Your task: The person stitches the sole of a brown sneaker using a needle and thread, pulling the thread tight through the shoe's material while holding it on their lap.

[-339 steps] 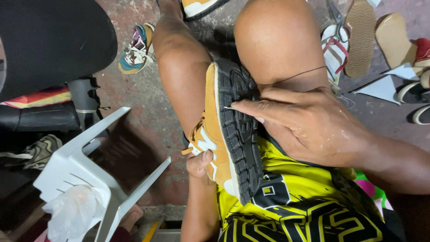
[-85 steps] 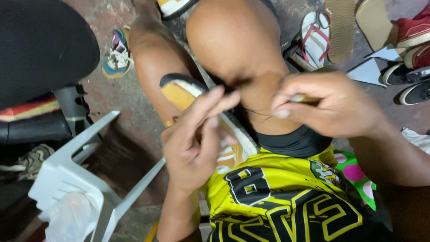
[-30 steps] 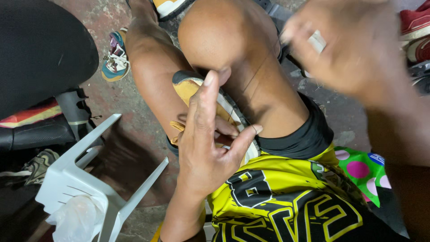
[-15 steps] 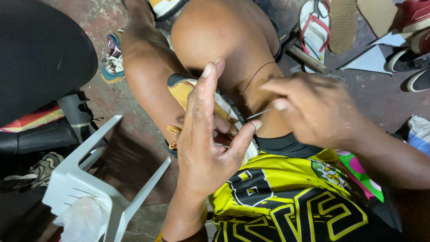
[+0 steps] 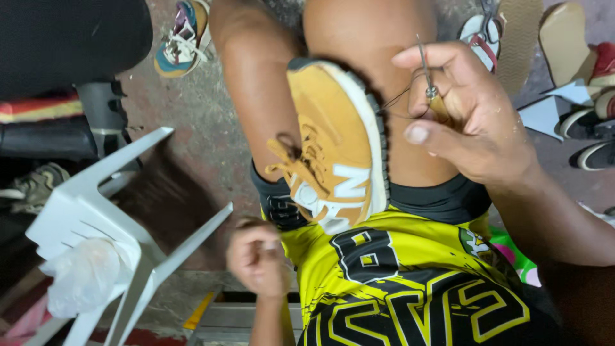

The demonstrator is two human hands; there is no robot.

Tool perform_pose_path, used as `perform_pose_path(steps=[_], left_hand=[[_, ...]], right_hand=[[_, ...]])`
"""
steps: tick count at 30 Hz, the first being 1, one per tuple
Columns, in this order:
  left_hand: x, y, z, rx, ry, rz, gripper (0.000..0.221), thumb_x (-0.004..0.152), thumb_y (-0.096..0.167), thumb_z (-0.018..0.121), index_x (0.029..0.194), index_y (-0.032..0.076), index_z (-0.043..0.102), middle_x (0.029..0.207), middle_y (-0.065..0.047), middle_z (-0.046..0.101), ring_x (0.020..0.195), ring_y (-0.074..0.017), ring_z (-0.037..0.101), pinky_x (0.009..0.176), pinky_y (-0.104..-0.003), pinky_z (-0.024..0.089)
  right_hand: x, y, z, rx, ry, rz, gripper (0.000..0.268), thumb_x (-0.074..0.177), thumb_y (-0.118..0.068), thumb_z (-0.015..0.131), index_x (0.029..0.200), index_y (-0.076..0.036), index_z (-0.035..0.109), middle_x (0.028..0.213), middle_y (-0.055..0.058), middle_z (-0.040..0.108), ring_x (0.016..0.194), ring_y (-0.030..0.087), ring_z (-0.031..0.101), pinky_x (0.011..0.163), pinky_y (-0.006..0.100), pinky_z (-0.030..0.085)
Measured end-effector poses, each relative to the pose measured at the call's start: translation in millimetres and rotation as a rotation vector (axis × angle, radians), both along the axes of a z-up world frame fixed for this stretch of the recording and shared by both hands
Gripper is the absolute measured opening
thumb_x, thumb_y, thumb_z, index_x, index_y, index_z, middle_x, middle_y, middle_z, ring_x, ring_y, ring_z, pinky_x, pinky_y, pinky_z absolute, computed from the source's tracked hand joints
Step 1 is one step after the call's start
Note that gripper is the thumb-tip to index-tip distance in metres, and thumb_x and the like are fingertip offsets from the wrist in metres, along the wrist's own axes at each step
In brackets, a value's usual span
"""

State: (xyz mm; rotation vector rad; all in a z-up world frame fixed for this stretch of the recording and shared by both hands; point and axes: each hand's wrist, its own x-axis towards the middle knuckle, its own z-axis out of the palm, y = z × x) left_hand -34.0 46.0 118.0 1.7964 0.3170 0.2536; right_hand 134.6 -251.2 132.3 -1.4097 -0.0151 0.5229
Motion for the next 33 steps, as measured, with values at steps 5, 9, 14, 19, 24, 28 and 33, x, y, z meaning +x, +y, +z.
perform_pose_path(steps=[5, 9, 14, 19, 24, 28, 33], left_hand=[[-1.9, -38.7, 7.7, 0.291, 0.183, -0.294, 0.014, 0.09, 0.004, 0.064, 0.099, 0.007, 0.074, 0.069, -0.007, 0.06, 0.053, -0.019, 0.056, 0.052, -0.032, 0.045], [29.3, -44.5, 15.1, 0.379, 0.203, -0.364, 0.017, 0.096, 0.009, 0.063, 0.11, 0.001, 0.068, 0.083, -0.014, 0.071, 0.068, -0.0292, 0.069, 0.061, -0.041, 0.054], [56.7, -40.2, -9.7, 0.521, 0.339, -0.509, 0.019, 0.091, 0.019, 0.071, 0.08, 0.004, 0.07, 0.074, -0.02, 0.069, 0.07, -0.0397, 0.068, 0.064, -0.049, 0.051], [45.8, -44.9, -16.0, 0.117, 0.154, -0.206, 0.016, 0.1, 0.013, 0.059, 0.096, -0.001, 0.067, 0.072, -0.012, 0.064, 0.066, -0.0238, 0.059, 0.06, -0.038, 0.048], [14.0, -37.5, -17.0, 0.043, 0.118, -0.041, 0.027, 0.107, 0.013, 0.056, 0.085, -0.002, 0.052, 0.072, -0.007, 0.047, 0.067, -0.0093, 0.043, 0.06, -0.031, 0.04], [-9.1, -29.6, -2.1, -0.192, 0.061, 0.102, 0.025, 0.106, 0.018, 0.048, 0.09, 0.0, 0.055, 0.097, -0.004, 0.053, 0.07, -0.0085, 0.049, 0.053, -0.023, 0.041], [-11.6, -23.6, 12.1, -0.859, 0.052, 0.118, 0.028, 0.112, 0.025, 0.043, 0.097, 0.009, 0.06, 0.088, -0.008, 0.058, 0.068, -0.0086, 0.05, 0.053, -0.02, 0.042]], right_hand=[[2.1, 25.4, -3.7, -0.316, -0.241, -0.001, 0.073, 0.087, 0.002, 0.091, 0.144, -0.003, 0.045, 0.084, -0.004, 0.046, 0.07, 0.001, 0.042, 0.064, 0.015, 0.035], [8.2, 37.9, 1.3, -0.422, -0.252, -0.026, 0.07, 0.081, -0.001, 0.089, 0.137, -0.005, 0.048, 0.083, -0.006, 0.045, 0.071, 0.001, 0.043, 0.062, 0.017, 0.035], [0.6, 37.8, -8.4, -0.395, -0.272, -0.02, 0.066, 0.085, 0.002, 0.089, 0.138, -0.004, 0.05, 0.088, -0.006, 0.046, 0.075, 0.001, 0.042, 0.068, 0.017, 0.035], [4.9, 36.1, -22.1, -0.272, -0.31, -0.05, 0.06, 0.093, 0.004, 0.09, 0.139, -0.004, 0.051, 0.094, -0.004, 0.048, 0.078, -0.001, 0.042, 0.072, 0.015, 0.036], [-2.1, 44.1, -11.8, -0.249, -0.188, -0.079, 0.058, 0.087, 0.003, 0.084, 0.136, -0.005, 0.053, 0.1, -0.006, 0.052, 0.078, -0.001, 0.041, 0.068, 0.013, 0.035], [-0.1, 41.0, -11.1, -0.194, -0.203, -0.076, 0.057, 0.088, 0.001, 0.086, 0.134, -0.004, 0.053, 0.098, -0.008, 0.053, 0.076, -0.001, 0.042, 0.067, 0.014, 0.034], [1.5, 33.6, -27.4, -0.189, -0.279, -0.025, 0.06, 0.092, -0.001, 0.089, 0.14, -0.003, 0.053, 0.087, -0.007, 0.049, 0.077, -0.001, 0.046, 0.072, 0.014, 0.037]])
